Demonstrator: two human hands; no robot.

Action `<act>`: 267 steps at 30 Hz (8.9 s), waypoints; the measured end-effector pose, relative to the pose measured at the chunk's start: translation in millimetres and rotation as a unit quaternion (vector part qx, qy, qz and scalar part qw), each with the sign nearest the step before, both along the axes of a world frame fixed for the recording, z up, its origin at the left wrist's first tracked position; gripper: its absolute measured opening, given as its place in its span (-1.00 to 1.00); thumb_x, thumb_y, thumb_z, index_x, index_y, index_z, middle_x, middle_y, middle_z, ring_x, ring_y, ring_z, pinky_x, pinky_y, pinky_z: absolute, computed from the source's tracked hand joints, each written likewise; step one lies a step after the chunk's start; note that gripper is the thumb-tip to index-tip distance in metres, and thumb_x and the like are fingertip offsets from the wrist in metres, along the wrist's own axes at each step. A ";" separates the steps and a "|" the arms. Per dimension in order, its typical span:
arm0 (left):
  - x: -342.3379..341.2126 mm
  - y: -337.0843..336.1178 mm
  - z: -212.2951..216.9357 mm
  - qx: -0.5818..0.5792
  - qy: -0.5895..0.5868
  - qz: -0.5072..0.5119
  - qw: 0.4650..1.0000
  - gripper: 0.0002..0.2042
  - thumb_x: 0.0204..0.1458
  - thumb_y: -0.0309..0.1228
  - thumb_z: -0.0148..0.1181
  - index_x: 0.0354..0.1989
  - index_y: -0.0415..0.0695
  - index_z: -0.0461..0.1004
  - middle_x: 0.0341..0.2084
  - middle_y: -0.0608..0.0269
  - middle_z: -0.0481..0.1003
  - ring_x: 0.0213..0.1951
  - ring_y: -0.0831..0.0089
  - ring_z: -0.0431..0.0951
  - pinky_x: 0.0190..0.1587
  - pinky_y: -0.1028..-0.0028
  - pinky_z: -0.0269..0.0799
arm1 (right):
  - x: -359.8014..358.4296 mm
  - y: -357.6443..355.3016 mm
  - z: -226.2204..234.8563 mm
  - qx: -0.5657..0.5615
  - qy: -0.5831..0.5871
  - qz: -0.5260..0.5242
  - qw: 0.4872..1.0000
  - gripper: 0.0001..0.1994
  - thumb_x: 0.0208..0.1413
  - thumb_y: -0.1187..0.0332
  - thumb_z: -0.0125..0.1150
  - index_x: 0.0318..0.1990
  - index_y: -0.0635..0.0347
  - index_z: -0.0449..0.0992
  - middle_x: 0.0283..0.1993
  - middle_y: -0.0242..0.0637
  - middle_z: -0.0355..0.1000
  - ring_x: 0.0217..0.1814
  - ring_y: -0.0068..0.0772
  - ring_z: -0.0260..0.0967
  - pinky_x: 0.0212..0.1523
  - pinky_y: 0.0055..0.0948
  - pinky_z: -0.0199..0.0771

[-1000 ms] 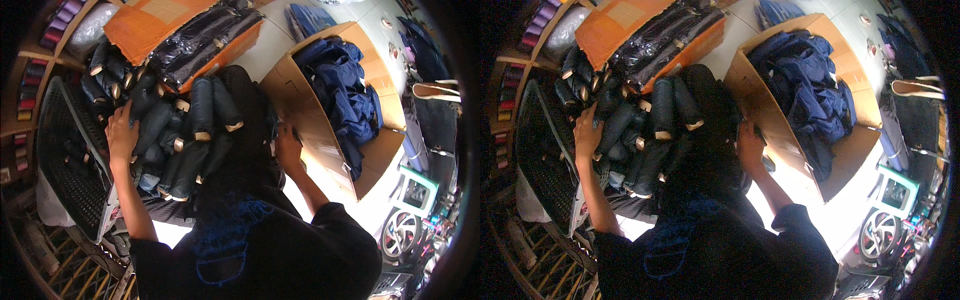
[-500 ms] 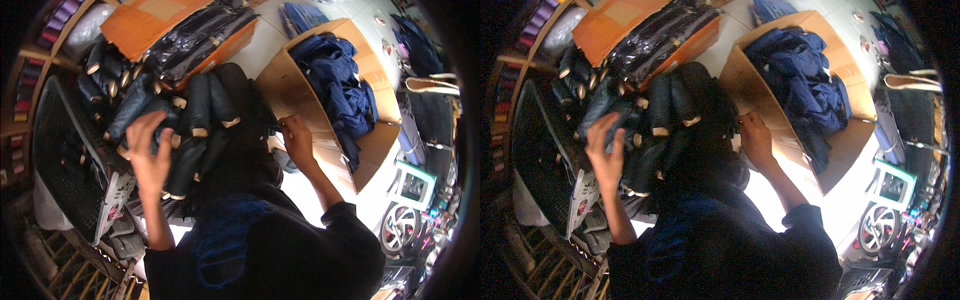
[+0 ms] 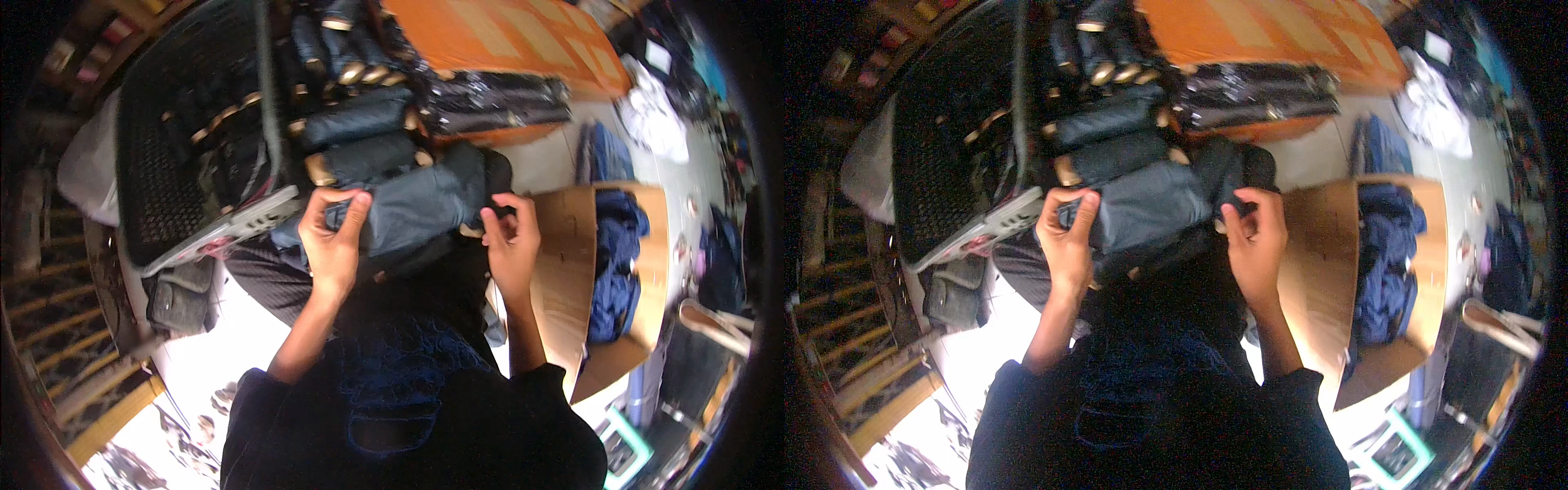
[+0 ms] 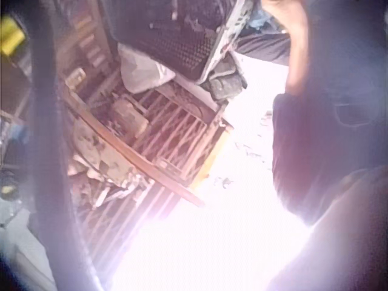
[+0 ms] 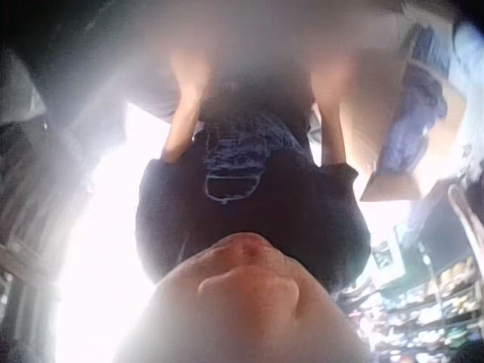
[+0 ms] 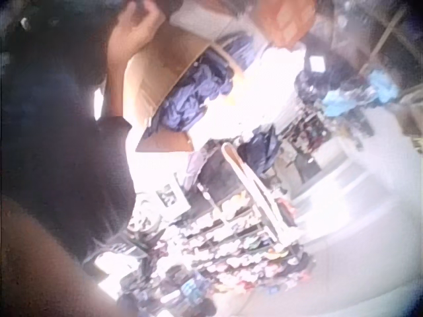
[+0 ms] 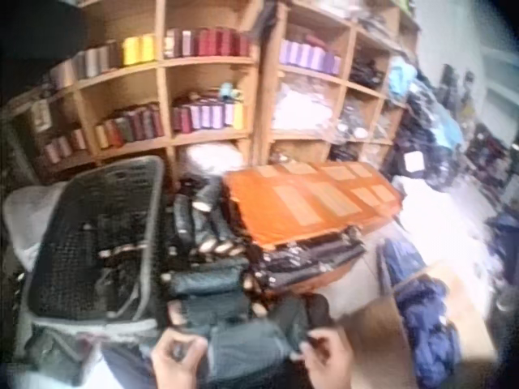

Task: The person sits on the floor and repeatedly wraps dark fabric pieces around cylindrical wooden forms. They pick up each form, wrap the fabric tightly, and place the finished bundle into a nearby basket.

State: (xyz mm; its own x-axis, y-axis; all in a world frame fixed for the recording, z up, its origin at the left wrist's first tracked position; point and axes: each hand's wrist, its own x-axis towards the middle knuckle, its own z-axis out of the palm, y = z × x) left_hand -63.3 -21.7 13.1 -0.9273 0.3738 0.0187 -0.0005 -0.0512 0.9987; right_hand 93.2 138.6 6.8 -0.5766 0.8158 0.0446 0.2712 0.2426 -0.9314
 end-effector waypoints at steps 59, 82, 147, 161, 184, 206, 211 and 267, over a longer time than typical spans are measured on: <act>-0.8 1.0 22.5 -0.120 0.039 -0.473 0.872 -0.44 0.07 -0.13 0.10 0.06 -0.39 0.24 -0.30 -0.06 0.48 -0.32 0.12 0.53 -0.18 0.26 0.44 | -66.9 -6.3 7.9 -0.534 0.340 0.243 0.735 -0.21 0.12 -0.32 -0.30 0.30 0.14 -0.02 -0.23 -0.13 0.37 -0.23 -0.19 0.40 -0.04 -0.04 0.41; -60.1 -22.1 -43.1 -0.341 0.576 -0.364 0.648 -0.50 -0.27 -0.58 0.21 -0.03 0.01 0.44 0.14 0.33 0.29 0.16 0.28 0.23 0.07 0.27 0.28 | 44.4 -14.8 -49.0 -0.612 0.049 0.182 0.769 -0.48 0.13 0.10 -0.02 0.14 0.28 0.21 -0.14 0.10 0.42 -0.39 -0.11 0.49 -0.39 -0.18 0.58; 83.3 7.4 -31.2 -0.023 0.294 -0.157 0.942 -0.86 -0.20 -0.63 0.29 -0.45 -0.20 0.47 -0.53 0.19 0.49 -0.49 0.31 0.47 -0.38 0.39 0.38 | 33.6 -52.2 -1.7 -0.016 -0.073 0.062 0.995 -0.32 -0.19 0.36 0.40 0.12 0.33 0.21 0.04 -0.07 0.32 0.10 -0.24 0.28 0.13 -0.33 0.24; 66.6 -3.0 -34.4 0.015 0.057 -0.152 0.987 -0.86 -0.07 -0.64 0.17 -0.35 -0.24 0.34 -0.45 0.21 0.35 -0.43 0.47 0.40 -0.39 0.52 0.33 | 15.5 -43.1 -15.5 -0.402 0.146 0.126 0.895 -0.60 0.17 0.37 0.00 0.14 0.22 0.13 0.09 -0.21 0.20 0.17 -0.36 0.11 0.21 -0.37 0.03; 42.9 17.7 -40.4 -0.014 -0.034 -0.265 0.964 -0.90 0.02 -0.66 0.07 -0.30 -0.23 0.39 -0.48 0.36 0.38 -0.39 0.66 0.38 -0.32 0.60 0.29 | 18.0 -50.5 -33.8 -0.147 0.052 -0.008 0.988 -0.79 0.11 0.50 0.11 -0.13 0.20 0.27 -0.16 -0.31 0.27 -0.08 -0.53 0.23 -0.02 -0.56 0.21; 70.5 19.8 -57.3 -0.049 0.405 -0.221 0.886 -0.89 -0.15 -0.58 0.25 -0.46 -0.16 0.44 -0.49 0.26 0.39 -0.39 0.29 0.40 -0.31 0.35 0.26 | 14.5 -63.1 -43.0 -0.018 -0.014 -0.032 0.999 -0.88 0.03 0.58 0.10 -0.27 0.27 0.34 -0.33 -0.15 0.38 -0.24 -0.33 0.40 -0.19 -0.46 0.33; 59.7 0.7 -63.5 0.010 0.257 -0.233 0.938 -0.80 -0.11 -0.62 0.23 -0.30 -0.16 0.41 -0.39 0.24 0.38 -0.32 0.39 0.39 -0.24 0.44 0.28 | 11.0 -59.5 -38.1 -0.093 0.042 -0.022 0.994 -0.88 0.05 0.58 0.10 -0.25 0.25 0.34 -0.23 -0.19 0.39 -0.21 -0.35 0.39 -0.19 -0.48 0.34; 43.4 -13.2 -41.2 0.167 -0.329 -0.227 0.901 -0.47 -0.06 -0.41 0.26 0.08 -0.33 0.24 -0.04 0.01 0.41 0.00 0.28 0.44 0.05 0.33 0.35 | 4.4 -68.7 -20.7 0.011 0.095 0.246 0.964 -0.51 -0.16 0.52 0.31 0.02 0.27 0.36 0.04 0.02 0.33 0.14 -0.05 0.29 0.12 -0.28 0.26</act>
